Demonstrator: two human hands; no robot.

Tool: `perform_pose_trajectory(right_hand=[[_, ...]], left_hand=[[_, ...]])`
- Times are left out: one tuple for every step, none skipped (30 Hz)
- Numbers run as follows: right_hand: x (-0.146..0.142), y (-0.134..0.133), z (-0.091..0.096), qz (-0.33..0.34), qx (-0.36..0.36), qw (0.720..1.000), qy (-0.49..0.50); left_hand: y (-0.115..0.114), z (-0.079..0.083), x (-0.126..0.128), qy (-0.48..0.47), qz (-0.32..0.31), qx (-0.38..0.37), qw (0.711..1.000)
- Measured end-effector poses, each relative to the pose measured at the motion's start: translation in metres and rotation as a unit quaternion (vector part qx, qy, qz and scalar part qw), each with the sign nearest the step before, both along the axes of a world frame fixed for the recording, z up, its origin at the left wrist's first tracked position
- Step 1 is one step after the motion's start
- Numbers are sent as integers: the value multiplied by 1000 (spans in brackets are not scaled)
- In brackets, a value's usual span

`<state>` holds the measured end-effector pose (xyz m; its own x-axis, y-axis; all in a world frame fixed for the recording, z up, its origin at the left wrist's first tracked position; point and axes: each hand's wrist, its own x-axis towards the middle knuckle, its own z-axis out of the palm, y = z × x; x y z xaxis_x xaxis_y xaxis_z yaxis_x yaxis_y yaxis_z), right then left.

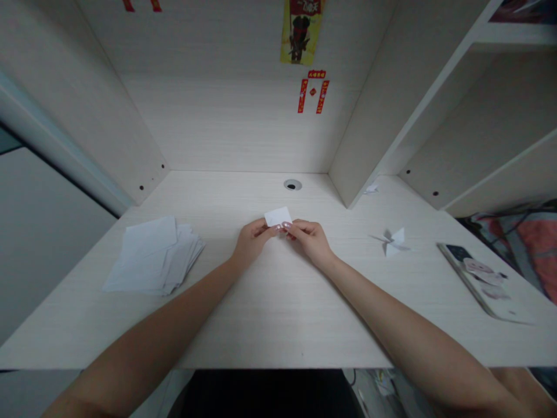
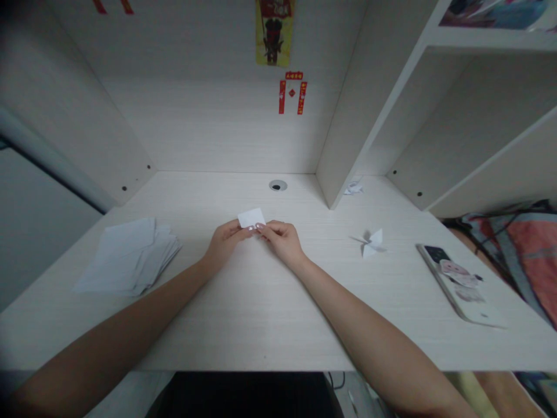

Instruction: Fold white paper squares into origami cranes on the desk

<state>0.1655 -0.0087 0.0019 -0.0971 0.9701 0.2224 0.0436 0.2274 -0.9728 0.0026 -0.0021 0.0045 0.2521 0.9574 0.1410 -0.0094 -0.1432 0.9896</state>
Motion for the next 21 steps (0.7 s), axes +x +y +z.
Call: perform_pose_trajectory(right_hand=[[0,0,0,-4,-3,1000,0],[0,0,0,-8,-6,1000,1],[1,1,0,-10,-9,1000,1],[1,1,-1,-12,-10,1000,1],[2,2,-1,-14,-10,1000,0],[2,2,-2,-16,-9,1000,0],[2,3,-3,-18,-7,1000,1],[2,3,-3,-20,-6,1000,1],[2,3,-4,-21,-4,1000,2],[3,4,-5,-21,-3,1000,3],[3,4,-5,-20,-2,1000,3],[3,4,-6,-19,-2,1000,1],[2,4,-6,-19,-2,1000,-2],[2,4,-6,-20,-3,1000,-4],[2,5,-6,-20,-4,1000,-5],[2,5,-6,-24,-3,1000,-6],[2,5,-6,-30,1,1000,-7],[1,4,-5,-36,9,999,-9],[1,4,-5,-40,21,999,-11],[1,4,-5,-43,35,998,-14],[1,4,-5,-44,48,998,-17]], left_hand=[[1,-1,0,3,-2,-3,1000],[1,-1,-1,6,-3,-4,1000],[2,-2,-1,9,-5,-5,1000],[3,-3,-1,11,-5,-4,1000],[3,-4,-2,14,-4,-3,1000],[4,-5,-2,17,-2,-2,1000],[4,-5,-2,22,1,0,1000],[4,-5,-2,27,2,2,1000],[4,-5,-2,32,4,2,999],[4,-4,-2,34,4,2,999],[4,-4,-2,34,3,1,999],[4,-4,-2,33,2,0,999],[4,-3,-2,33,2,-1,999],[4,-3,-2,35,5,-1,999],[4,-3,-2,39,8,0,999],[3,-3,-2,44,11,1,999],[3,-2,-2,49,14,2,999],[2,-2,-2,55,15,5,998],[1,-2,-1,64,13,10,998],[0,-1,-1,78,9,18,997],[-1,-1,-1,97,3,30,995]])
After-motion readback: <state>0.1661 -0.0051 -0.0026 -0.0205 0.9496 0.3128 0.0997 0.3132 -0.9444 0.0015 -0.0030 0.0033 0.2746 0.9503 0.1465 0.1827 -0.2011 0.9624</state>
